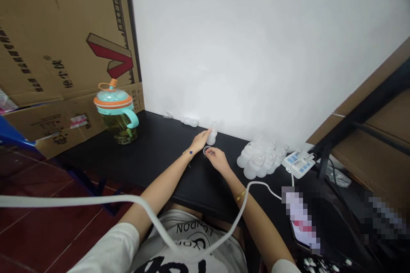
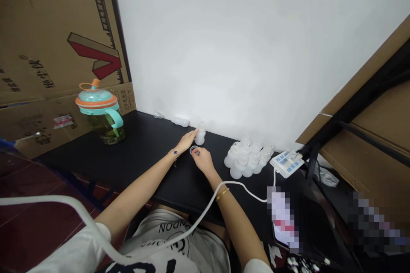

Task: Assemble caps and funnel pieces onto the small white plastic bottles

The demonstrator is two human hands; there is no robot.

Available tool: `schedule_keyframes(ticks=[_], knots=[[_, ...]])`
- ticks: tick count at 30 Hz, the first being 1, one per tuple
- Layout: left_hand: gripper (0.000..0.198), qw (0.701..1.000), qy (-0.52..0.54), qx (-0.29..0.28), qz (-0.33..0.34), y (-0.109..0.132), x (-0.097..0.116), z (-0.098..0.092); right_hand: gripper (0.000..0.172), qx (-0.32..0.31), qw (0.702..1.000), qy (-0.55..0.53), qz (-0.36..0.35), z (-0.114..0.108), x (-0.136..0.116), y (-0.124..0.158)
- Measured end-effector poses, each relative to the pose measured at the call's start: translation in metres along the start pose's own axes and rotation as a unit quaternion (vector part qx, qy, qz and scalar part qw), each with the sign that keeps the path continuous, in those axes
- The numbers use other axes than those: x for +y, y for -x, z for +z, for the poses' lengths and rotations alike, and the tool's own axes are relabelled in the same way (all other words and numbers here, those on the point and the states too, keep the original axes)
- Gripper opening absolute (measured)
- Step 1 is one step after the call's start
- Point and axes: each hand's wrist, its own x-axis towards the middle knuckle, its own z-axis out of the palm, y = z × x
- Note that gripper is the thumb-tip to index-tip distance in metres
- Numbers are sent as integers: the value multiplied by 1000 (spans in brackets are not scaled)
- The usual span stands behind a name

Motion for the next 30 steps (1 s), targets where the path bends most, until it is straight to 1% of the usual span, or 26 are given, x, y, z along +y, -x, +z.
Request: schedule_keyframes(ticks=[3, 6, 10, 12, 14, 18, 21, 23, 25, 26, 28, 30], knots=[[68, 999, 4, -49, -4, 3, 2, 9, 16, 26, 1000, -12, -13, 4, 4, 3], [73, 996, 12, -85, -1, 7, 2, 16, 15, 52, 998, -22, -15, 4, 7, 2], [74, 991, 27, -132, 21, 12, 4, 22, 15, 60, 997, -47, -10, 1, 10, 1], [72, 988, 24, -148, 49, 15, 6, 25, 20, 66, 996, -63, -7, 1, 12, 1], [68, 984, 17, -158, 78, 18, 8, 26, 28, 73, 995, -73, 4, 1, 13, 1], [65, 982, 24, -159, 99, 22, 12, 27, 41, 82, 992, -87, 30, 4, 13, 1], [62, 985, 36, -133, 106, 22, 15, 24, 60, 95, 987, -122, 45, 6, 14, 1], [59, 989, 24, -97, 111, 20, 16, 20, 75, 105, 980, -155, 64, 7, 15, 1], [54, 993, -4, -50, 104, 14, 15, 12, 86, 114, 972, -185, 85, 7, 17, 1], [52, 995, -20, -27, 93, 9, 14, 8, 90, 117, 968, -200, 93, 6, 18, 2], [46, 997, -62, 22, 47, -3, 10, -2, 95, 124, 960, -227, 104, 5, 20, 3], [46, 991, -117, 58, 1, -16, 4, -13, 98, 132, 953, -247, 113, 4, 22, 4]])
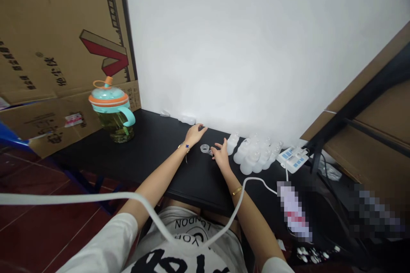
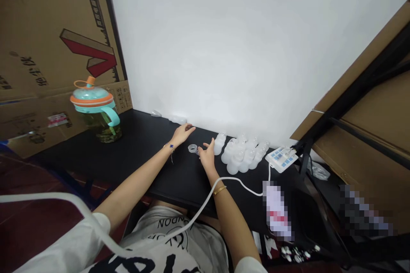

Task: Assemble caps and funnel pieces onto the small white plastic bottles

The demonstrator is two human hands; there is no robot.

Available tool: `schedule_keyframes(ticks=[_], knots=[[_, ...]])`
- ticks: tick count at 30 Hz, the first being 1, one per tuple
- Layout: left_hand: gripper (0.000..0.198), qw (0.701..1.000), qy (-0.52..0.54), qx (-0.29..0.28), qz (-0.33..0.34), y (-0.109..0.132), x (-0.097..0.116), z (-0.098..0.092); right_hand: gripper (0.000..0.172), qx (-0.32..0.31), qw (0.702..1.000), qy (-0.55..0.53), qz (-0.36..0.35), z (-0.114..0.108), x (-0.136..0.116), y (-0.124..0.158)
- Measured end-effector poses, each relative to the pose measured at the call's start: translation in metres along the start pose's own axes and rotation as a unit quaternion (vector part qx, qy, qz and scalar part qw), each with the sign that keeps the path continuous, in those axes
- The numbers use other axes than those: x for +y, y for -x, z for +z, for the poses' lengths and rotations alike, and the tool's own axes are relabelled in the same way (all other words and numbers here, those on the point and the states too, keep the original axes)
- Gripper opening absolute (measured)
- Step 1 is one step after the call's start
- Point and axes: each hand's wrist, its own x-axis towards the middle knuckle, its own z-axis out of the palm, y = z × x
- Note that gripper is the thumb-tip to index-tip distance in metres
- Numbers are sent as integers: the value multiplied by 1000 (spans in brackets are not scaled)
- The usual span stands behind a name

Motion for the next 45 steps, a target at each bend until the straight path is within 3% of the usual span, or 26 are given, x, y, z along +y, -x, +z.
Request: schedule_keyframes(ticks=[6, 9, 12, 15, 19, 25, 27, 32, 36, 41, 45], knots=[[62, 985, -113, 64, -113, -45, -28, -24, 97, 13, 1000, -5, 0, -1, 1, 0], [64, 976, -150, 95, -130, -65, -43, -37, 94, 9, 1000, 3, -7, 0, 2, -1], [65, 974, -163, 81, -138, -82, -59, -46, 93, 12, 1000, 10, -13, 0, 3, 0], [60, 982, -134, 27, -130, -91, -70, -51, 93, 8, 999, 26, -17, 0, 5, 0], [46, 993, -99, -6, -70, -90, -74, -45, 92, 4, 999, 38, -21, 0, 7, 0], [45, 996, -32, -76, 21, -83, -56, -28, 85, 1, 998, 54, -25, 1, 3, 2], [42, 994, -13, -94, 54, -80, -42, -25, 84, -1, 998, 62, -23, 2, 1, 3], [32, 966, -11, -144, 214, -62, 6, -21, 80, -5, 996, 80, -28, 2, -2, 6], [31, 950, -56, -164, 260, -44, 33, -17, 73, 0, 996, 81, -37, 2, -1, 7], [36, 939, -63, -153, 302, -29, 36, -18, 72, 0, 995, 86, -41, 3, 0, 6], [43, 936, -9, -158, 316, -20, 35, -20, 70, 6, 994, 96, -50, 3, -1, 6]])
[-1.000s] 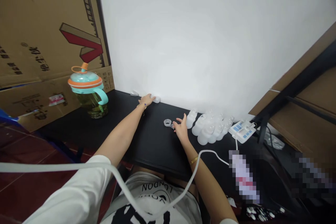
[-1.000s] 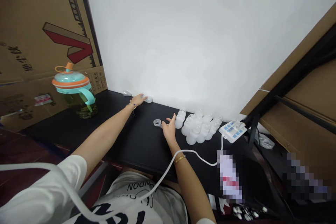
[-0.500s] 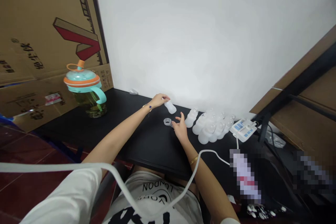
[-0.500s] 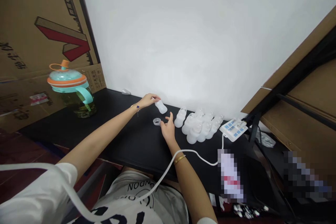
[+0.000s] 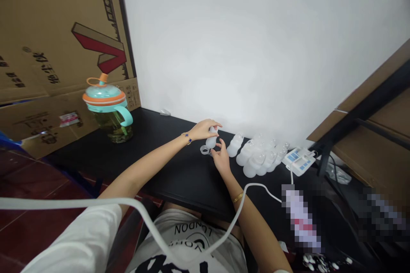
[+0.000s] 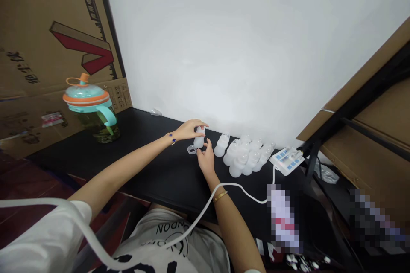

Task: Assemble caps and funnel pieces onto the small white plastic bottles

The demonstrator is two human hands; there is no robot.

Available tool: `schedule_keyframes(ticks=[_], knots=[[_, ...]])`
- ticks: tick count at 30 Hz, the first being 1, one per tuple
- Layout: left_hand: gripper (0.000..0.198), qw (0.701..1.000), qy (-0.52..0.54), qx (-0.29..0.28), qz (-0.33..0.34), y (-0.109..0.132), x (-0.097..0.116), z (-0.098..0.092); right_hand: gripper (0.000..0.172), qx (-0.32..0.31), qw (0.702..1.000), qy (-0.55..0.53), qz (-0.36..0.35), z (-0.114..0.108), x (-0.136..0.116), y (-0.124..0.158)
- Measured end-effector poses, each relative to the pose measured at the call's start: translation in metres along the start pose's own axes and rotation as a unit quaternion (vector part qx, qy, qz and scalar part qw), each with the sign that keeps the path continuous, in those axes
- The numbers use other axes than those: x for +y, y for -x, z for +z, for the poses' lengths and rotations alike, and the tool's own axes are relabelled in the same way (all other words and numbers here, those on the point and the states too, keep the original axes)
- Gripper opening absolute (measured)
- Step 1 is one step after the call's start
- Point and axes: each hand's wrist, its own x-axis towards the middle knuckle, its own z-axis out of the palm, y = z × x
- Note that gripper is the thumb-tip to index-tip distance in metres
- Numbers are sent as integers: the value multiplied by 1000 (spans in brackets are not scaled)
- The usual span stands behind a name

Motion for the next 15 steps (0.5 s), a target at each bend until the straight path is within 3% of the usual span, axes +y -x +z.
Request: schedule_keyframes(ticks=[4, 8, 11, 15], knots=[[48, 993, 80, 76, -42, 1, -6, -1, 68, 5, 1000, 12, -9, 0, 1, 0], [37, 968, 13, 198, -153, 0, -48, -17, 67, 5, 999, 28, -16, -1, 2, 1], [40, 907, -132, 235, -323, 9, -94, -42, 66, 1, 999, 39, -21, 0, 0, 2], [54, 847, -181, 267, -422, 29, -143, -77, 66, 2, 998, 53, -19, 2, -3, 5]])
